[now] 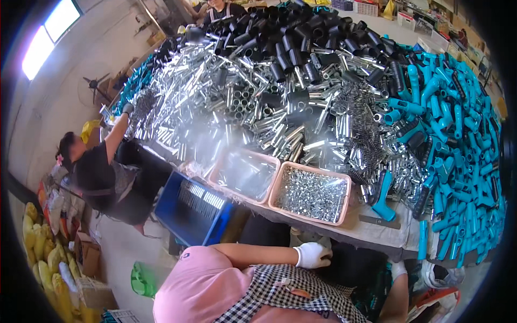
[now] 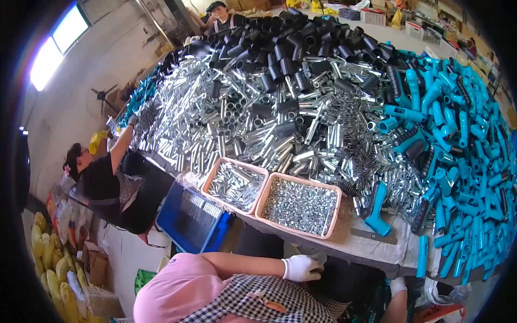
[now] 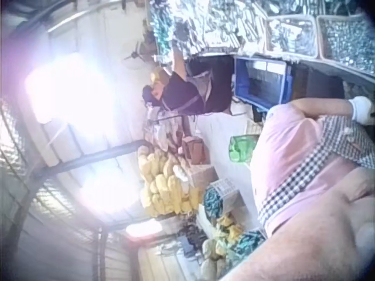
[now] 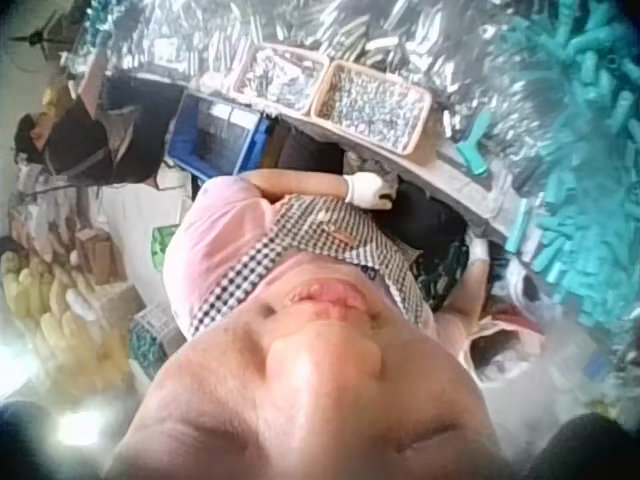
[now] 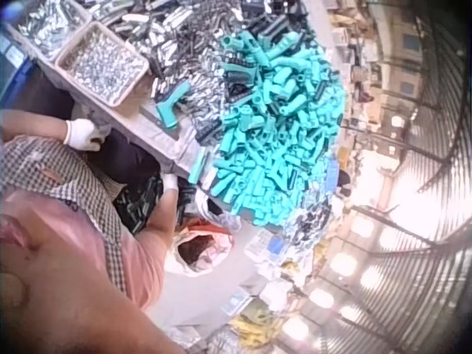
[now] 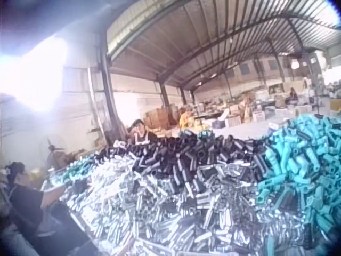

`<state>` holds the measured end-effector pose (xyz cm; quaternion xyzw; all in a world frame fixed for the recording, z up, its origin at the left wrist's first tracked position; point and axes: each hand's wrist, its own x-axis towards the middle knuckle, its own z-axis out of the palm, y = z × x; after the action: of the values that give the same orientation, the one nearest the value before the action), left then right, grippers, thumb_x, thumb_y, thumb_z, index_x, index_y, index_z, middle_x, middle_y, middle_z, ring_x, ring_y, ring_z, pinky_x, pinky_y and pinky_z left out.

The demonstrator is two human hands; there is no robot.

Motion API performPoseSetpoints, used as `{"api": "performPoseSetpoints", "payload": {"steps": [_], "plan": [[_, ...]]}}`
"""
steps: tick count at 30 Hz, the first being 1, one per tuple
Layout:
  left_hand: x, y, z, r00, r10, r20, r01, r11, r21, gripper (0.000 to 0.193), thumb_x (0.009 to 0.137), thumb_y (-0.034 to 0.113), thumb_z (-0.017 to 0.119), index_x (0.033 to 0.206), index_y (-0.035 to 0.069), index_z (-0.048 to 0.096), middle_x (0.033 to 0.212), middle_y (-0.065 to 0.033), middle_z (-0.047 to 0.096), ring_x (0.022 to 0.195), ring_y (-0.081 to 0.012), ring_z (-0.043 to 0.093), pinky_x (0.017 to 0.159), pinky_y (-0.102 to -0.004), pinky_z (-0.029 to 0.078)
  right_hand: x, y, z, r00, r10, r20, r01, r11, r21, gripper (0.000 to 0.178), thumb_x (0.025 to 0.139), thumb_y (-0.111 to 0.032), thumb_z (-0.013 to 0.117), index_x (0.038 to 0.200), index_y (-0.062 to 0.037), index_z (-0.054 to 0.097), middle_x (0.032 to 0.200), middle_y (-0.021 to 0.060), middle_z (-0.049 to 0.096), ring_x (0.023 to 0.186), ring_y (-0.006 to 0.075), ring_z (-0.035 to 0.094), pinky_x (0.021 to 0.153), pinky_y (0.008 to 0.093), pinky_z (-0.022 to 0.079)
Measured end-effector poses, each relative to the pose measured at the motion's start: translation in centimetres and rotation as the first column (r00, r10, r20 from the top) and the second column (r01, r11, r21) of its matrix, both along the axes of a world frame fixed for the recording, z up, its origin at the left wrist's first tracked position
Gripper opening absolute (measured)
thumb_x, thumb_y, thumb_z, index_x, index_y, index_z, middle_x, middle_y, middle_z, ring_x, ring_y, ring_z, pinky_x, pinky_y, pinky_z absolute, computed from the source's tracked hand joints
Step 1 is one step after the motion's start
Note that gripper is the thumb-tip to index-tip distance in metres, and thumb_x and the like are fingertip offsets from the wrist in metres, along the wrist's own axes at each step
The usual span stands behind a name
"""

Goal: Assembling plastic handles and metal components at a manufacturing workbench.

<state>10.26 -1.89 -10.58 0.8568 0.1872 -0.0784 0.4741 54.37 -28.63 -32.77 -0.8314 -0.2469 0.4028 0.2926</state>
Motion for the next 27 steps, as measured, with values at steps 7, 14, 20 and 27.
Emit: {"api": "performPoseSetpoints", "payload": {"steps": [7, 14, 20, 27], "plan": [[0.1, 0.2, -1.7, 0.995, -0.082, -0.061, 0.078, 0.995, -0.062, 0.042, 0.089, 0.041, 0.059, 0.114, 0.008, 0.065, 0.1, -0.0222, 0.068, 0.094, -0.0388, 0.065, 0.086, -0.0456, 0.051, -1.7, 0.1, -3.7, 0.98, -0.045, 0.194, -0.008, 0.965, 0.263, 0.046, 0.086, -0.02, 0.067, 0.128, -0.0047, 0.057, 0.127, 0.0128, 0.06, 0.115, 0.0277, 0.056, 0.1, 0.0376, 0.043], [0.5, 0.6, -0.4, 0.999, -0.031, -0.008, 0.032, 0.999, 0.025, 0.041, 0.089, 0.042, 0.059, 0.113, 0.01, 0.065, 0.099, -0.0204, 0.068, 0.09, -0.0388, 0.066, 0.081, -0.047, 0.052, -3.0, -0.8, -1.5, 0.931, -0.124, 0.344, 0.048, 0.974, 0.22, 0.053, 0.081, -0.019, 0.072, 0.128, -0.0018, 0.054, 0.129, 0.0169, 0.059, 0.121, 0.0298, 0.054, 0.106, 0.0383, 0.04], [-1.4, 0.3, -0.7, 0.996, -0.069, -0.063, 0.066, 0.997, -0.051, 0.04, 0.089, 0.04, 0.059, 0.114, 0.009, 0.064, 0.101, -0.0223, 0.067, 0.092, -0.039, 0.065, 0.084, -0.0455, 0.052, -8.8, 2.9, 12.1, 0.907, 0.196, 0.374, -0.153, 0.978, -0.141, 0.058, 0.061, -0.008, 0.073, 0.117, -0.0098, 0.061, 0.123, 0.0177, 0.06, 0.118, 0.0382, 0.054, 0.103, 0.0396, 0.042], [-2.0, 0.9, -0.5, 0.993, -0.008, -0.114, 0.011, 1.0, 0.018, 0.039, 0.088, 0.039, 0.061, 0.111, 0.008, 0.065, 0.095, -0.0236, 0.068, 0.087, -0.0392, 0.066, 0.081, -0.0463, 0.053, -6.7, 3.8, 8.2, 0.805, 0.325, 0.496, -0.247, 0.944, -0.217, 0.049, 0.076, -0.023, 0.07, 0.122, -0.0086, 0.059, 0.126, 0.0161, 0.061, 0.118, 0.0328, 0.057, 0.1, 0.0389, 0.045]]}}
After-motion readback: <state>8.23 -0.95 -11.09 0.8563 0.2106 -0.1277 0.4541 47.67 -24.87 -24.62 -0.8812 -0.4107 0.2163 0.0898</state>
